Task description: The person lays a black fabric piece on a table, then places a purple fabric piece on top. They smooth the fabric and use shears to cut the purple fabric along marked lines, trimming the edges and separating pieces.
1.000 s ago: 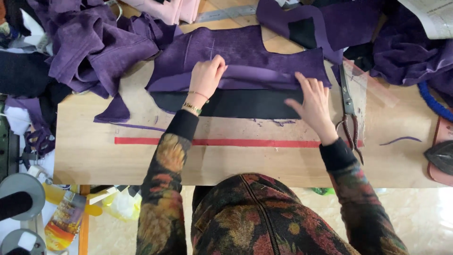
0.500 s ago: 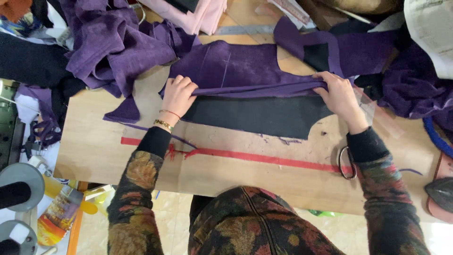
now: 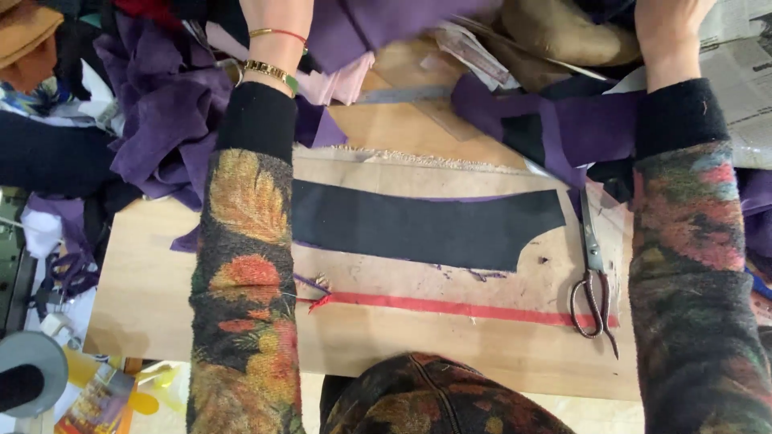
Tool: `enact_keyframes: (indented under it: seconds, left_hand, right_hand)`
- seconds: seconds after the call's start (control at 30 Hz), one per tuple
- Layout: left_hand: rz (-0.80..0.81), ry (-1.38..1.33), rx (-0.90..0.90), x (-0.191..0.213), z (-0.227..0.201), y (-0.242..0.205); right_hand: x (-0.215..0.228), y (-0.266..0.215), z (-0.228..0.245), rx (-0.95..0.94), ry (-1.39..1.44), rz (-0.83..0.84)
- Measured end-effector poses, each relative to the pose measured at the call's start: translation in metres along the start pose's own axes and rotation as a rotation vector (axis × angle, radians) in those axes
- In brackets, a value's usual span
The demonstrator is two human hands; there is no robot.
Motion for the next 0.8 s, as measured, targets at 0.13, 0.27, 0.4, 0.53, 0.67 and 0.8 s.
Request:
enact_keyframes:
  seconds: [0.13, 0.27, 0.4, 0.53, 0.67, 0.8]
  left_hand:
    - [-0.124, -0.112, 0.081, -0.002, -0.011, 0.002]
    - [-0.192, -0.186, 0.11, -0.018, -0.034, -0.031]
    - [0.039, -0.481, -0.006, -0.041, -0.109, -0.147]
    - [0.212, -0.562, 0.054, -0.06, -0.174, -0.245]
    - [0.114, -0.546, 0.097, -0.058, -0.186, -0.308]
    - [0.148, -0.434, 0.33, -0.064, -0.154, -0.352]
  right_hand:
    - [-0.001, -0.016, -0.007, -0.036, 0.12, -0.145]
    - [-0.028, -0.058, 0.006, -0.088, 0.211, -0.233]
    - [-0.118, -0.168, 0.039, -0.03, 0.362, -0.105]
    - [-0.117, -0.262, 0.133, -0.118, 0.647, -0.093]
    - [-0.101, -0.303, 0.196, -0.315, 0.812, 0.039]
    - [-0.118, -0.321, 0.191, -0.39, 0.793, 0.009]
Point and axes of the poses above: each hand's wrist, its own y-axis towards the middle knuckle, its own x-axis out of the back of the hand, z = x × y, the point moved 2 cm from there along y, towards the middle knuckle, and after that the axes turned 9 degrees about z, right-handed, at the moved point
